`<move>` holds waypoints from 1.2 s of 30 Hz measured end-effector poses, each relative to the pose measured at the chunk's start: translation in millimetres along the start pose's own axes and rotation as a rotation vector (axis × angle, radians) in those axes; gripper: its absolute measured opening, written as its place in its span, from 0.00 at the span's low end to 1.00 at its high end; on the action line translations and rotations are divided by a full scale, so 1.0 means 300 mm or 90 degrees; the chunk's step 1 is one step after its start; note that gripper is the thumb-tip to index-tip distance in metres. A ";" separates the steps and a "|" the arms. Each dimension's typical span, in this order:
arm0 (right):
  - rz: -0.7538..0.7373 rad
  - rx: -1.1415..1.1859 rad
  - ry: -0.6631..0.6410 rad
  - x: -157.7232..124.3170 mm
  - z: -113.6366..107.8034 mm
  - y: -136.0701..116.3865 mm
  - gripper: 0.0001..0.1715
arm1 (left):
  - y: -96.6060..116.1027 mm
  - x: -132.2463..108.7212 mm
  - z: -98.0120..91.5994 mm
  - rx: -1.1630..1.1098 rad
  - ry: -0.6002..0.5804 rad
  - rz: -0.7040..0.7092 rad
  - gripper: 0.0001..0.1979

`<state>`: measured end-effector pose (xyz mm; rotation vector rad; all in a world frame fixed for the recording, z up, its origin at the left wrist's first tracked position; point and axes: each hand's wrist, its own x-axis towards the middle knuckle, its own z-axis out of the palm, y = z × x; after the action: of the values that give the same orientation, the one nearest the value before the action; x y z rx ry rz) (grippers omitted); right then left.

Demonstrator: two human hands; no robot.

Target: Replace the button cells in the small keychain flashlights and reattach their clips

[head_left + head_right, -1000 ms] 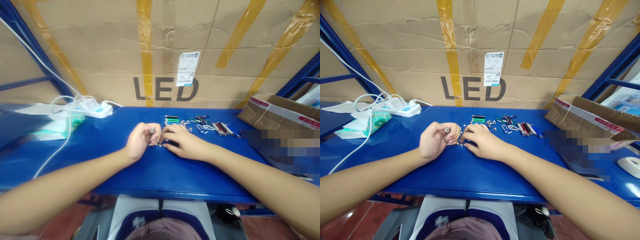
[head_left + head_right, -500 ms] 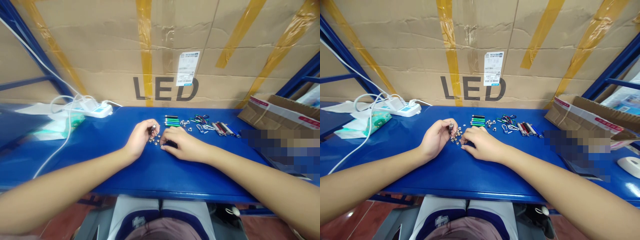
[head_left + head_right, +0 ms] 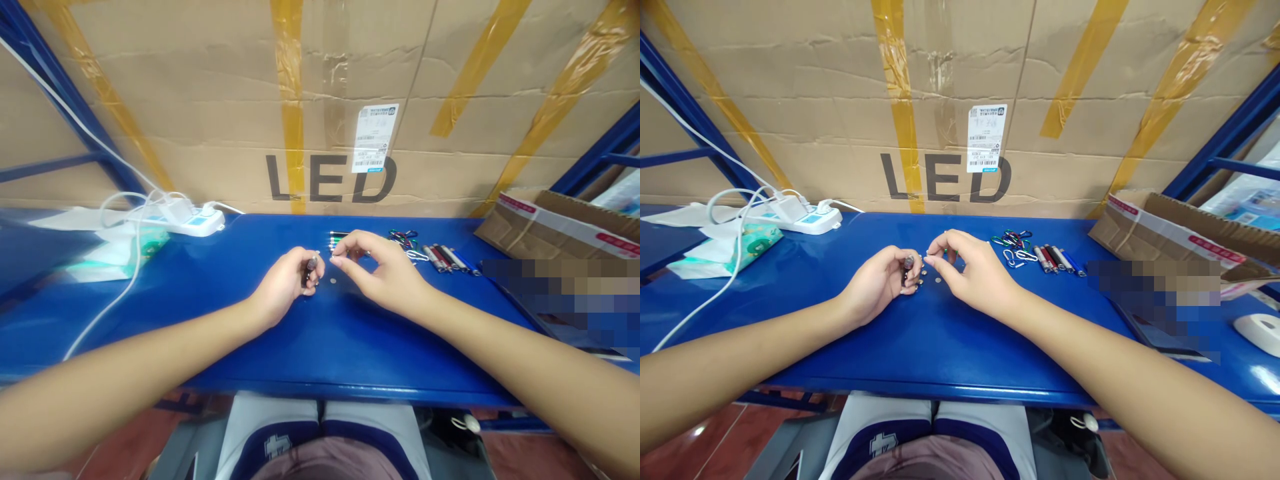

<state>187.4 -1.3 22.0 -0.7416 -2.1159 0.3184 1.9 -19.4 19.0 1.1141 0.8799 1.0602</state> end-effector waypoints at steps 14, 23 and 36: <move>-0.171 0.012 0.071 -0.010 0.014 -0.028 0.07 | 0.001 -0.021 0.025 -0.057 -0.093 -0.036 0.17; -0.056 -0.053 -0.059 -0.009 0.022 0.024 0.12 | 0.006 -0.029 0.001 0.007 -0.144 0.117 0.17; -0.017 -0.076 -0.299 -0.018 0.040 0.036 0.02 | 0.000 -0.022 -0.012 -0.011 -0.105 0.132 0.18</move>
<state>184.5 4.5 6.2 -0.7595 -2.6040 0.3832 -3.2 -24.7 18.3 1.2797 0.6333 1.1250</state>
